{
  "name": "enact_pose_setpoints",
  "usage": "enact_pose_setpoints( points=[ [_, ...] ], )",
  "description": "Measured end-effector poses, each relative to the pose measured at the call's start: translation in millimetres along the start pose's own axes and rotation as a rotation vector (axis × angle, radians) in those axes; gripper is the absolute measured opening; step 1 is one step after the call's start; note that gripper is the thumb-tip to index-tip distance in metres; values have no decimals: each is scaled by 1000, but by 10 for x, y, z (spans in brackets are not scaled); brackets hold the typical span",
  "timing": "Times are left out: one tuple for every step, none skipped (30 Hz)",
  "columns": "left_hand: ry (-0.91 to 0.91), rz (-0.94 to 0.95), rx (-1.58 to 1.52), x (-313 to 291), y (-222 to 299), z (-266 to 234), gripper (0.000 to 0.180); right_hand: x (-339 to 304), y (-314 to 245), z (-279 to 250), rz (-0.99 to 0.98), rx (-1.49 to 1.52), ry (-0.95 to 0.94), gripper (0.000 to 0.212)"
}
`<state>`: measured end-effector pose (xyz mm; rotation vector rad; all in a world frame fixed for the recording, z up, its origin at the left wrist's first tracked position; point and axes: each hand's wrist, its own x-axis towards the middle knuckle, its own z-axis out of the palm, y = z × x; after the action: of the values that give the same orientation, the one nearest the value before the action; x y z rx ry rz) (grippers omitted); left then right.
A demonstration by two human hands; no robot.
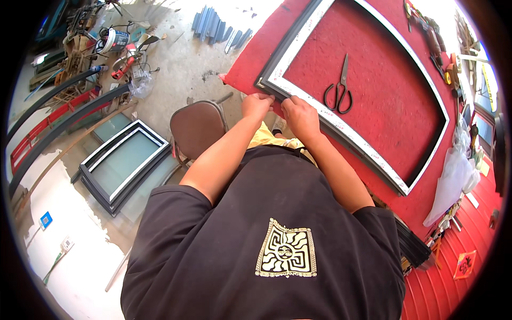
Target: The person cuts a black rubber strip using scissors and then manually presses the strip into the channel along the edge of a metal window frame resting on a red work surface.
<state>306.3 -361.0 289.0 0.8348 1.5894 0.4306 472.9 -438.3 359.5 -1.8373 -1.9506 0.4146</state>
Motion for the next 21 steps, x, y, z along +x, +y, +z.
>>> enact_pose_setpoints(
  points=[
    [-25, 3, -25, -21, 0, 4, 31, -16, 4, 4, 3, 1, 0, 7],
    [-26, 2, -23, -30, 20, 10, 31, -25, 5, 7, 15, -10, -9, 7],
    [-20, 13, 3, -34, 42, 21, 31, -35, 9, 10, 28, -22, -18, 8],
    [-14, 24, 28, -39, 63, 30, 30, -57, 13, 7, 31, -21, -18, 8],
    [-14, 21, 28, -31, 60, 29, 30, -83, 2, -29, 27, -33, -29, 8],
    [-27, 27, 32, -14, 61, 16, 31, -113, -7, -56, 22, -46, -40, 9],
    [-40, 33, 36, -4, 59, 8, 31, -153, 1, -53, 23, -45, -42, 9],
    [-41, 32, 36, 7, 56, 9, 31, -186, 7, -51, 19, -86, -63, 18],
    [-34, 18, 25, 15, 51, 10, 31, -217, 13, -48, 14, -127, -83, 28],
    [-27, 4, 13, 18, 44, 14, 32, -248, 14, -42, 14, -126, -84, 28],
    [-28, 5, 15, 0, 56, 21, 32, -266, 1, -49, 9, -158, -107, 41],
    [-26, 10, 21, -24, 64, 27, 31, -276, -3, -52, 3, -189, -130, 54],
    [-22, 16, 28, -49, 72, 31, 30, -280, 5, -48, 4, -187, -129, 54],
    [-24, 16, 33, -69, 70, 37, 30, -292, 7, -32, -6, -213, -133, 65],
    [-11, 22, 38, -90, 68, 51, 31, -302, 8, -15, -16, -238, -138, 75],
    [2, 28, 43, -105, 69, 64, 32, -306, 7, 8, -12, -235, -136, 75],
    [3, 28, 46, -105, 52, 79, 32, -297, 3, 24, -23, -262, -133, 78],
    [-14, 31, 49, -104, 34, 94, 33, -294, -4, 37, -33, -290, -130, 81],
    [-31, 35, 51, -101, 18, 105, 33, -301, -16, 48, -32, -288, -129, 81],
    [-30, 35, 52, -94, 14, 110, 33, -295, -42, 47, -59, -310, -83, 55],
    [-40, 17, 43, -82, 13, 114, 33, -290, -58, 47, -86, -331, -36, 31]
  ],
)
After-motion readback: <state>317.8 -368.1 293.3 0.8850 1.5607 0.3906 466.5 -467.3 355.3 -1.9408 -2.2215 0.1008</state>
